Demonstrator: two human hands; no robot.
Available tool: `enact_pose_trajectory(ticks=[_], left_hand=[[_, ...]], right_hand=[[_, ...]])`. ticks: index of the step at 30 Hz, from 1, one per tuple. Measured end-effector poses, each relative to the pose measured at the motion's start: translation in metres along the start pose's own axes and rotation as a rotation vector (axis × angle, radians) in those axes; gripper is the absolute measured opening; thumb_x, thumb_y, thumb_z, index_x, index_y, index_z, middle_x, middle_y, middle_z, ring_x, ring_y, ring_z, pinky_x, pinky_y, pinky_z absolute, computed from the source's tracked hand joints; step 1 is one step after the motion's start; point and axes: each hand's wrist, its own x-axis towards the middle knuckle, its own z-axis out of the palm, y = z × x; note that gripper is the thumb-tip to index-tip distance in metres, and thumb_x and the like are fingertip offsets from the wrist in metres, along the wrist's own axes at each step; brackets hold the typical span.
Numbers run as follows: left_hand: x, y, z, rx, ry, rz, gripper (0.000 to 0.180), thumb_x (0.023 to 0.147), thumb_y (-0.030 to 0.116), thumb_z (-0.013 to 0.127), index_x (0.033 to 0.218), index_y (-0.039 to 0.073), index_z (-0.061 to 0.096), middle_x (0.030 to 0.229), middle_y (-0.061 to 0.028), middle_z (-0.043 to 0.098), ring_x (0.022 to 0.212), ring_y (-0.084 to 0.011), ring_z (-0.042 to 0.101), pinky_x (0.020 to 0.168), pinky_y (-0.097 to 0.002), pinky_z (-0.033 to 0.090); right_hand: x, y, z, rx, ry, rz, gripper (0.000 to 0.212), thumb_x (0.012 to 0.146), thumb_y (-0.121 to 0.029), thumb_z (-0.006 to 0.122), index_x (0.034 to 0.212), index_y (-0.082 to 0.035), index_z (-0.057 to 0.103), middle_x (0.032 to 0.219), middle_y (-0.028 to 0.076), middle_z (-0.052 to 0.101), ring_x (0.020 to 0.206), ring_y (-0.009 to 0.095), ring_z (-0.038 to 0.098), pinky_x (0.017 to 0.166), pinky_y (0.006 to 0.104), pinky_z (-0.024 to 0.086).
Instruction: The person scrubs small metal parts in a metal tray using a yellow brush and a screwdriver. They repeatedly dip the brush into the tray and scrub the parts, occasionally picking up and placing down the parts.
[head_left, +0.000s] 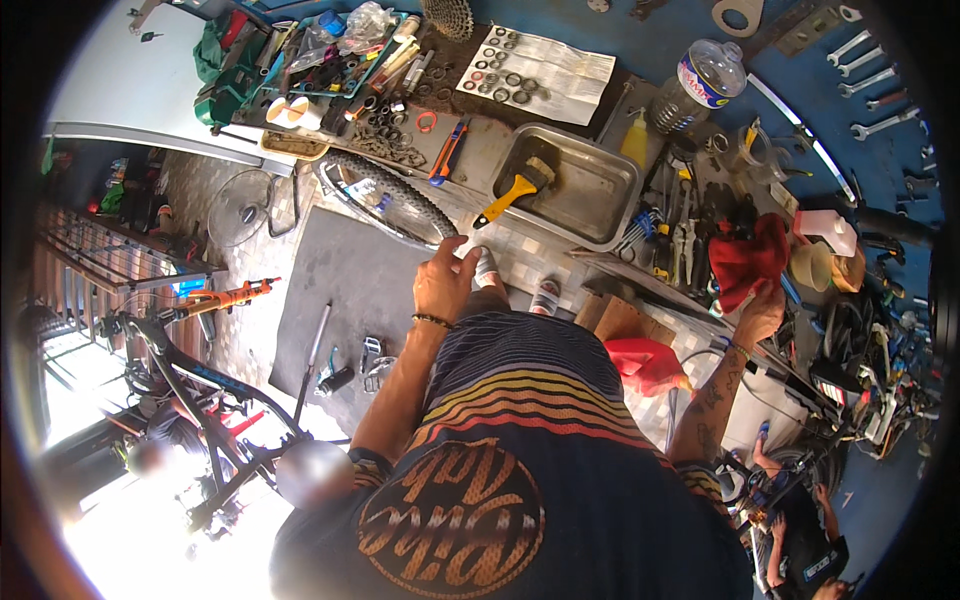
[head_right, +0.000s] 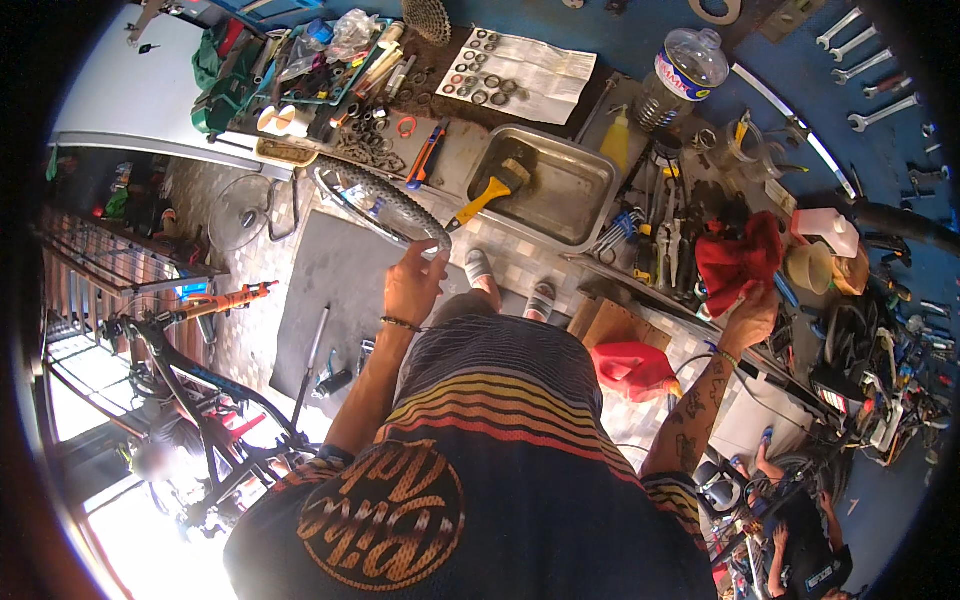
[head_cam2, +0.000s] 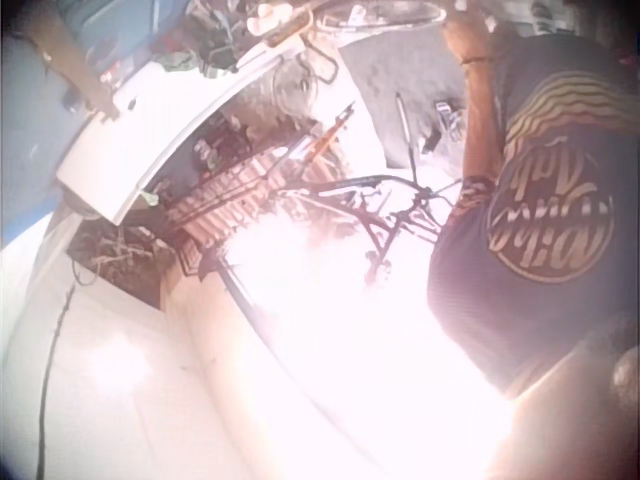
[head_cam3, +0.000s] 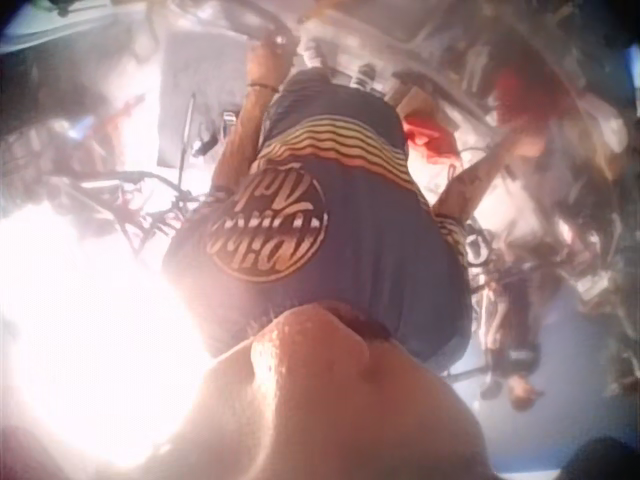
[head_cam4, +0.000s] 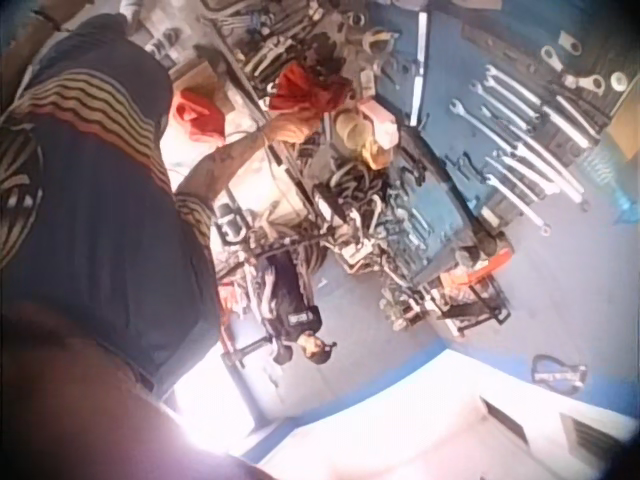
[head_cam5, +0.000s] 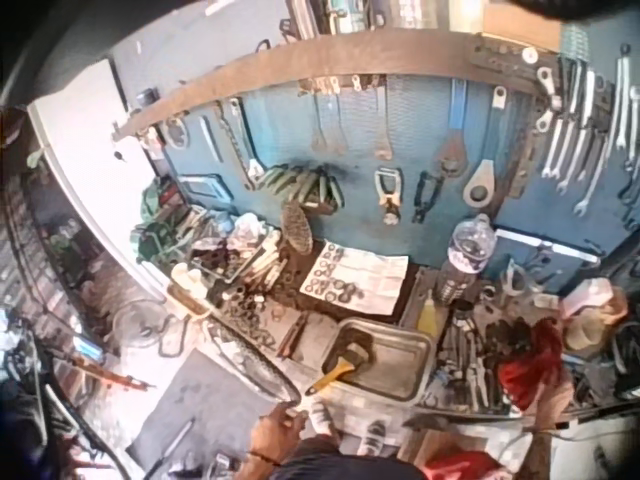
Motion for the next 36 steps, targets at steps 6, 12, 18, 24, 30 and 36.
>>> enact_pose_trajectory(ticks=[6, 12, 18, 24, 30, 36], left_hand=[[0.008, 0.011, -0.005, -0.174, -0.024, -0.016, 0.027, 0.102, 0.025, 0.072, 0.117, 0.003, 0.075, 0.079, -0.0102, 0.079, 0.059, -0.0157, 0.073, 0.057, -0.0318, 0.058], [0.131, -0.040, -0.035, -0.015, 0.206, 0.186, 0.020, 0.099, 0.023, 0.069, 0.110, 0.008, 0.077, 0.088, -0.0124, 0.080, 0.072, -0.0283, 0.075, 0.068, -0.0409, 0.060], [0.281, -0.045, -0.058, 0.322, 0.184, 0.004, 0.030, 0.090, 0.037, 0.080, 0.113, 0.017, 0.080, 0.112, -0.0172, 0.078, 0.108, -0.0386, 0.074, 0.087, -0.0524, 0.060], [0.373, -0.050, -0.047, 0.700, 0.217, 0.091, 0.052, 0.084, 0.047, 0.086, 0.124, 0.015, 0.078, 0.149, -0.0135, 0.054, 0.135, -0.0392, 0.050, 0.107, -0.0542, 0.049], [0.406, -0.075, -0.034, 0.820, 0.150, 0.099, 0.039, 0.081, 0.048, 0.085, 0.112, 0.024, 0.080, 0.158, -0.0081, 0.049, 0.145, -0.0319, 0.044, 0.112, -0.0498, 0.039], [0.420, -0.104, -0.031, 0.729, 0.191, 0.188, 0.036, 0.080, 0.044, 0.083, 0.111, 0.026, 0.080, 0.160, -0.0081, 0.051, 0.148, -0.0350, 0.045, 0.119, -0.0535, 0.036]], right_hand=[[0.026, 0.021, 0.003, 0.113, -0.010, -0.039, 0.060, 0.104, -0.052, 0.066, 0.136, -0.002, 0.069, 0.113, 0.028, 0.076, 0.098, 0.046, 0.074, 0.081, 0.0527, 0.058], [0.004, -0.029, -0.056, 0.271, -0.401, 0.168, 0.081, 0.097, -0.059, 0.073, 0.156, -0.006, 0.055, 0.140, 0.028, 0.065, 0.127, 0.040, 0.067, 0.101, 0.0474, 0.056], [-0.044, -0.051, -0.104, 0.447, -0.128, 0.160, 0.054, 0.103, -0.029, 0.074, 0.152, -0.009, 0.061, 0.141, 0.019, 0.065, 0.123, 0.030, 0.069, 0.097, 0.0435, 0.060], [-0.095, -0.078, -0.126, 0.392, -0.086, 0.249, 0.050, 0.104, -0.022, 0.072, 0.149, -0.004, 0.062, 0.140, 0.017, 0.068, 0.117, 0.025, 0.071, 0.092, 0.0374, 0.062], [-0.138, -0.148, -0.136, 0.411, -0.077, 0.268, 0.045, 0.104, -0.014, 0.071, 0.148, -0.007, 0.064, 0.136, 0.013, 0.070, 0.114, 0.022, 0.072, 0.090, 0.0355, 0.061], [-0.166, -0.244, -0.133, 0.464, -0.069, 0.331, 0.038, 0.100, -0.004, 0.071, 0.138, -0.002, 0.068, 0.129, 0.014, 0.073, 0.106, 0.020, 0.075, 0.084, 0.0330, 0.063]])
